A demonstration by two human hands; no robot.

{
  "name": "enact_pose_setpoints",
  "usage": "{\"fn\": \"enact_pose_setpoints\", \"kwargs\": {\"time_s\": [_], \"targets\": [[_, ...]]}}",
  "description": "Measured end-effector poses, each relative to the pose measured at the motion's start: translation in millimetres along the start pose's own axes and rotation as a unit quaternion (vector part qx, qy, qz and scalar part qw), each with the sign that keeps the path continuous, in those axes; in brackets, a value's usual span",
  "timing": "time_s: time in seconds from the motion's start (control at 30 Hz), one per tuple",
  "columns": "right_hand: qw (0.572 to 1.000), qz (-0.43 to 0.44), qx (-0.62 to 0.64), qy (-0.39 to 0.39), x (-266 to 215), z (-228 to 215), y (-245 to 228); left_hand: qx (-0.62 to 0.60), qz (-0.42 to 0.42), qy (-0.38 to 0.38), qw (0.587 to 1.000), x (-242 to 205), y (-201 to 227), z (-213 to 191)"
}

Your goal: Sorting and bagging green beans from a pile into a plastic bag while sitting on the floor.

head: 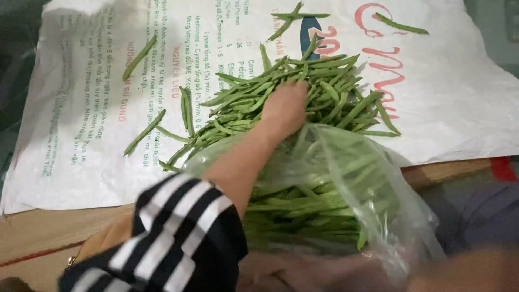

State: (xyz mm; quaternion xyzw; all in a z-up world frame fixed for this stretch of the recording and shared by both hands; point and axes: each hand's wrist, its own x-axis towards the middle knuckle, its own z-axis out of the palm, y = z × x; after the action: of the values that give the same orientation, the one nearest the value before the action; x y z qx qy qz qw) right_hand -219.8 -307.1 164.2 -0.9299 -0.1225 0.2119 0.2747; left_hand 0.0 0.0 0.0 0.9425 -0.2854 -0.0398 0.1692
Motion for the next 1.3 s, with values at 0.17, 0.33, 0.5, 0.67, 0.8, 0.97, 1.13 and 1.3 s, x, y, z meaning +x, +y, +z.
{"fn": "enact_pose_setpoints", "kwargs": {"time_s": [0.17,0.33,0.5,0.67,0.8,0.97,1.13,1.3], "targets": [[0.967,-0.017,0.183,0.176,109.6,10.2,-35.6,0.067,-0.058,0.043,0.995,-31.2,-14.2,16.5],[0.989,0.030,-0.030,0.141,198.4,70.0,48.0,0.045,-0.046,0.121,0.991,-24.8,-9.6,16.4],[0.947,-0.010,-0.286,0.143,240.8,108.2,113.7,-0.006,-0.083,0.014,0.996,-11.7,-23.4,28.5],[0.906,0.008,-0.396,0.147,225.5,88.1,92.6,-0.018,-0.093,-0.018,0.995,6.4,-36.3,43.6],[0.895,0.031,-0.417,0.156,212.8,72.3,83.9,-0.024,-0.142,0.006,0.990,17.2,-35.3,46.8],[0.965,0.034,-0.186,0.182,205.5,62.2,64.7,-0.064,-0.159,0.093,0.981,26.0,-52.0,78.1],[0.973,0.062,-0.142,0.171,226.3,60.6,46.6,-0.106,-0.136,-0.007,0.985,-3.4,-26.0,23.7],[0.968,-0.015,-0.176,0.175,249.9,64.9,29.3,-0.096,-0.129,-0.005,0.987,-6.0,-21.9,18.9]]}}
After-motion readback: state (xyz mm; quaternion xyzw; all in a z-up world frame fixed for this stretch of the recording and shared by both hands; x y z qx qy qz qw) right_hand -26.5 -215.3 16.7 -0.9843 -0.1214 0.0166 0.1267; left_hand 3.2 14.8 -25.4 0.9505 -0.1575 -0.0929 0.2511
